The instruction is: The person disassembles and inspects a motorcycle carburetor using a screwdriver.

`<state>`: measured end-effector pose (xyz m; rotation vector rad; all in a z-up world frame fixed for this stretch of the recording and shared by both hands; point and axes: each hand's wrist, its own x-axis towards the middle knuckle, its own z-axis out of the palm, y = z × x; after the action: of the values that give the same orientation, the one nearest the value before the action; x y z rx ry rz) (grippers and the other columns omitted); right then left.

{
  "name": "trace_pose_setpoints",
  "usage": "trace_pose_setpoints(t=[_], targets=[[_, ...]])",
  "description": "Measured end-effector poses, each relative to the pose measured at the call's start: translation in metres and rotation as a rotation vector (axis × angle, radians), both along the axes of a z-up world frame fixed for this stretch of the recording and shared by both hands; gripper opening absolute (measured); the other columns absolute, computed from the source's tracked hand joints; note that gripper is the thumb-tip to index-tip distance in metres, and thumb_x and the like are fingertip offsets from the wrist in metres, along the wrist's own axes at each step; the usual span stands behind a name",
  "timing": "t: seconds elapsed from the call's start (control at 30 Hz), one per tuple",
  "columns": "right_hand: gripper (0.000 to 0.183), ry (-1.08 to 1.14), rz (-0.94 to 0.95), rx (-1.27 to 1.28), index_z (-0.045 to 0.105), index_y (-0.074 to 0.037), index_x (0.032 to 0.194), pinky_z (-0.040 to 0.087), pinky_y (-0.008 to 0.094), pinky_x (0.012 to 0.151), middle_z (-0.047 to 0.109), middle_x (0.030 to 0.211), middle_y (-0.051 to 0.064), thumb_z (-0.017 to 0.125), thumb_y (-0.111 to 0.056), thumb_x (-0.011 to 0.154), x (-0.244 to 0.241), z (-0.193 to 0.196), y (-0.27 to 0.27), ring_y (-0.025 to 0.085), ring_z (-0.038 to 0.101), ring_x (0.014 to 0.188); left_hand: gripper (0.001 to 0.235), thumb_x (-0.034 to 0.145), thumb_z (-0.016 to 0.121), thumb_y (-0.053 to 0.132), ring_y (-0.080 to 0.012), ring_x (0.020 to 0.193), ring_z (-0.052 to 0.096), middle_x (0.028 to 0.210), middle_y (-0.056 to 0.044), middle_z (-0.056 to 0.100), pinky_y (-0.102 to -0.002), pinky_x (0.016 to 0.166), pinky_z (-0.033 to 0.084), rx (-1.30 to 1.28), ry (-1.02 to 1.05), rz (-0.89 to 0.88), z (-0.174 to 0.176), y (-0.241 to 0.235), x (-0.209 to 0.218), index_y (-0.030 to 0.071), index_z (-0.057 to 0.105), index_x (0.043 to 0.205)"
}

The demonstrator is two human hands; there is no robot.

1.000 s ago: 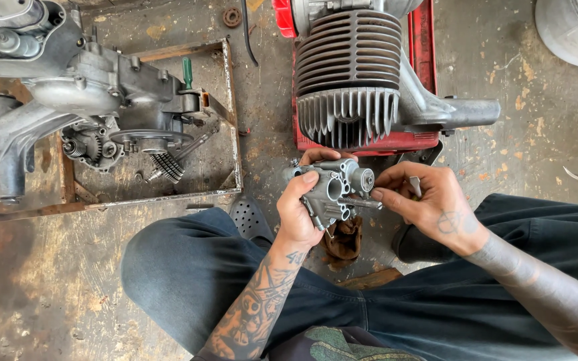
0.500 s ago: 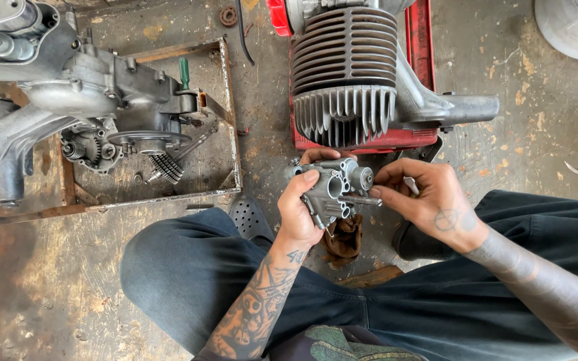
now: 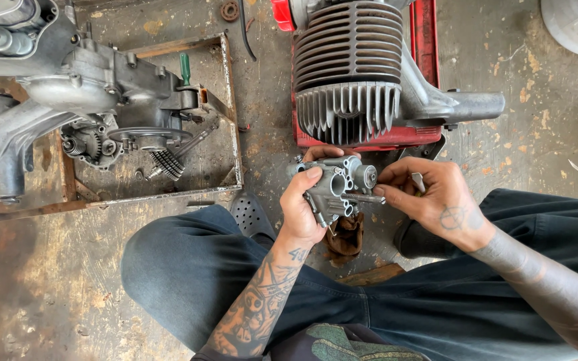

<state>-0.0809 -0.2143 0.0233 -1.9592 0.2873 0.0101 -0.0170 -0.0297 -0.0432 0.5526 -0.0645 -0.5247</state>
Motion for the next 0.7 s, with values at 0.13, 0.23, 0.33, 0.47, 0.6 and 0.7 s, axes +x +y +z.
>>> trace_pose_setpoints(t=[0.13,0.23,0.33,0.47,0.6,0.7], targets=[[0.017,0.013,0.003,-0.014,0.078,-0.006,0.092,0.045,0.025,0.050,0.069,0.062,0.006,0.079,-0.004,0.076,-0.0009,-0.0052,-0.0004,0.009,0.056,0.051,0.048,0.090,0.060,0.033,-0.0329,0.110,0.066,0.122,-0.033,0.063,-0.046,0.098,0.054,0.008,-0.008,-0.002,-0.0022,-0.0005,0.0001,-0.003,0.054,0.122],[0.016,0.033,-0.008,0.034,0.077,-0.004,0.093,0.045,0.025,0.049,0.068,0.061,0.008,0.078,-0.004,0.077,-0.0014,-0.0064,-0.0032,0.011,0.055,0.047,0.048,0.090,0.060,0.033,-0.0327,0.111,0.067,0.122,-0.032,0.063,-0.045,0.099,0.054,0.002,-0.004,-0.010,-0.0029,0.0001,0.0005,-0.003,0.054,0.122],[0.014,0.046,-0.015,0.051,0.077,-0.001,0.092,0.045,0.026,0.047,0.067,0.060,0.010,0.078,-0.004,0.078,-0.0016,-0.0057,-0.0046,0.013,0.056,0.042,0.047,0.090,0.060,0.032,-0.0327,0.111,0.067,0.123,-0.033,0.063,-0.045,0.099,0.054,-0.005,-0.001,-0.014,-0.0019,-0.0002,0.0002,-0.002,0.054,0.122],[0.018,0.019,0.000,0.016,0.077,-0.005,0.093,0.045,0.023,0.050,0.069,0.063,0.006,0.080,-0.005,0.076,-0.0006,-0.0072,-0.0020,0.009,0.057,0.048,0.048,0.090,0.060,0.032,-0.0318,0.110,0.067,0.123,-0.032,0.063,-0.044,0.099,0.055,0.002,-0.001,-0.012,-0.0008,-0.0008,-0.0002,-0.002,0.054,0.123],[0.019,0.064,-0.003,0.072,0.076,-0.002,0.095,0.046,0.026,0.050,0.068,0.063,0.009,0.078,-0.004,0.076,-0.0001,-0.0050,-0.0042,0.012,0.057,0.044,0.048,0.090,0.060,0.032,-0.0323,0.110,0.067,0.123,-0.032,0.063,-0.045,0.099,0.055,-0.005,0.002,-0.016,-0.0019,-0.0004,0.0007,-0.002,0.054,0.123],[0.013,0.054,0.002,0.060,0.076,-0.001,0.092,0.044,0.026,0.047,0.067,0.061,0.011,0.078,-0.004,0.079,0.0004,-0.0062,-0.0041,0.013,0.056,0.042,0.047,0.091,0.059,0.032,-0.0325,0.111,0.067,0.122,-0.033,0.063,-0.045,0.099,0.054,-0.008,-0.021,-0.016,-0.0014,-0.0004,0.0012,-0.003,0.053,0.122]])
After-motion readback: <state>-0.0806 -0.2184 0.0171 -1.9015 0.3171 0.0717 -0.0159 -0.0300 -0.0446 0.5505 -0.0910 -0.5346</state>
